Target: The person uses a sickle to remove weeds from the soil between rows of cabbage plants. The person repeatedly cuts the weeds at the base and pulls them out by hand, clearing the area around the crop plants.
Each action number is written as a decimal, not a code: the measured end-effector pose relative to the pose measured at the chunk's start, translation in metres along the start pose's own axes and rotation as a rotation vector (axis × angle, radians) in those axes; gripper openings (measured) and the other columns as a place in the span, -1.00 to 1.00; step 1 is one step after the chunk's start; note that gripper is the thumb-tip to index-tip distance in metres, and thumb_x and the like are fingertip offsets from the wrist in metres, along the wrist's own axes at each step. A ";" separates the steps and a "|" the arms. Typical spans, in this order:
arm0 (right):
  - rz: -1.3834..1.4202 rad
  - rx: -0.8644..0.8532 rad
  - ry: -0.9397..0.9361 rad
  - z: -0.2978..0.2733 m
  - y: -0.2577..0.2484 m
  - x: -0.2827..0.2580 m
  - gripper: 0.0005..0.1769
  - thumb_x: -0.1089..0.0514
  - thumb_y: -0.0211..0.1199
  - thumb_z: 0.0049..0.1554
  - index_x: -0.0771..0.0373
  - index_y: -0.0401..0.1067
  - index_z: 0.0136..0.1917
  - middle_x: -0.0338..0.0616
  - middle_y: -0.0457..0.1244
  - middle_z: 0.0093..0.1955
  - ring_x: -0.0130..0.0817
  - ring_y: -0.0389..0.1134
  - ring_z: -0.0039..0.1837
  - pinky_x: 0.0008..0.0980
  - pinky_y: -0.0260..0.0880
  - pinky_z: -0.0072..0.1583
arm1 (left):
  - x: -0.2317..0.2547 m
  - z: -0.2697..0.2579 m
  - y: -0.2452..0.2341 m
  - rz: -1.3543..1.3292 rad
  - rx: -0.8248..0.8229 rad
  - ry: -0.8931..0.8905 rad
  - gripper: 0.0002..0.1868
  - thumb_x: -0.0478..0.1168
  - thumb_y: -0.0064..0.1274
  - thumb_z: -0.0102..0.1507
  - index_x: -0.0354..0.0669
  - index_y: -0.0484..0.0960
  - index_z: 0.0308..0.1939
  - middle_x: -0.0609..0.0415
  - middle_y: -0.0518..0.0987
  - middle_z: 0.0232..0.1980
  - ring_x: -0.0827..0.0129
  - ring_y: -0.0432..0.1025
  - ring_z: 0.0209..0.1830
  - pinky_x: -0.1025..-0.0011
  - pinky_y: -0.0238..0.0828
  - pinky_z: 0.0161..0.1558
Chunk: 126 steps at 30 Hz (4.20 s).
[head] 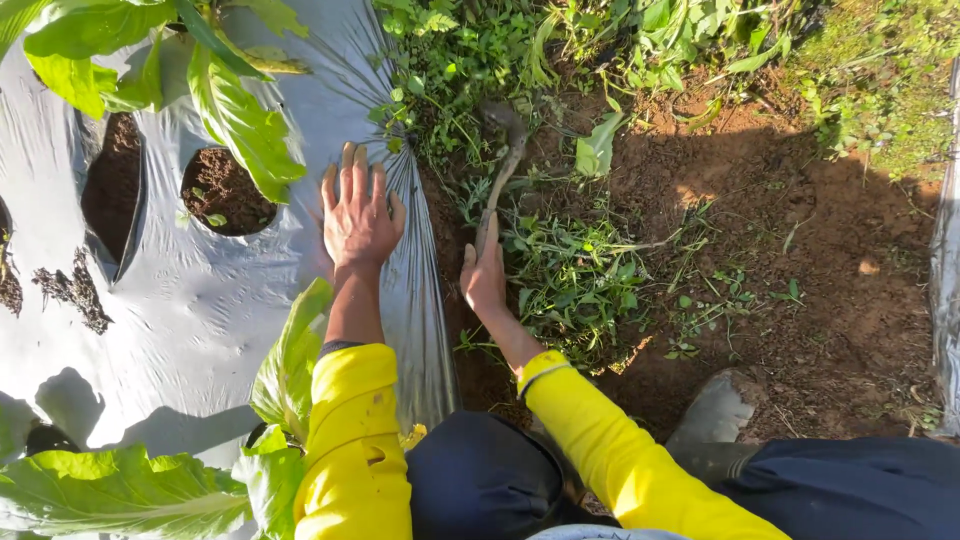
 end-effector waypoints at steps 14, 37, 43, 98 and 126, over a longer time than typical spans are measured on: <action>0.119 -0.042 0.026 0.002 0.007 0.030 -0.22 0.12 -0.16 0.54 0.05 -0.52 0.81 0.55 -0.12 0.67 0.04 0.44 0.07 0.15 0.60 -0.02 | -0.002 -0.008 0.007 -0.050 0.043 -0.020 -0.54 -0.17 0.15 0.11 -0.31 0.61 0.06 -0.23 0.50 0.20 0.01 0.36 0.41 0.02 0.18 0.36; 0.104 0.132 -0.029 0.022 -0.024 0.016 -0.22 0.08 -0.10 0.52 -0.04 -0.44 0.81 0.43 0.07 0.55 0.03 0.48 -0.03 0.02 0.67 -0.18 | -0.003 -0.004 0.000 -0.041 0.044 -0.004 -0.57 -0.21 0.13 0.10 -0.30 0.58 0.03 -0.22 0.48 0.08 0.01 0.39 0.32 0.03 0.19 0.32; -0.180 0.121 -0.199 0.054 -0.006 0.025 -0.20 0.23 -0.01 0.49 0.17 -0.36 0.81 0.51 0.21 0.29 0.36 0.45 0.14 0.16 0.51 -0.05 | -0.004 -0.008 0.001 -0.045 0.037 -0.005 -0.55 -0.22 0.13 0.08 -0.33 0.58 0.03 -0.23 0.49 0.13 0.00 0.37 0.36 0.02 0.18 0.32; 0.277 -0.124 0.202 -0.047 -0.024 -0.023 -0.28 0.10 -0.11 0.51 0.02 -0.28 0.82 0.37 0.29 0.26 -0.26 0.44 -0.21 -0.37 0.60 -0.30 | -0.002 -0.008 0.003 -0.037 0.033 -0.011 -0.60 -0.23 0.13 0.07 -0.28 0.59 -0.02 -0.20 0.49 0.17 0.06 0.37 0.36 0.08 0.14 0.35; 0.289 -0.224 0.256 -0.108 -0.016 0.031 -0.15 -0.02 0.00 0.46 -0.41 -0.39 0.80 0.14 0.24 -0.22 -0.07 0.02 -0.47 0.21 0.21 -0.38 | -0.009 -0.013 0.012 -0.041 -0.150 -0.015 -0.55 -0.19 0.07 0.22 -0.32 0.57 0.16 -0.22 0.41 0.40 -0.06 0.22 0.49 -0.10 0.15 0.35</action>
Point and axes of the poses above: each hand's wrist, its own z-axis towards the middle knuckle, its own y-axis out of the palm, x = y × z, the point moved 1 cm from there along z, towards the middle knuckle
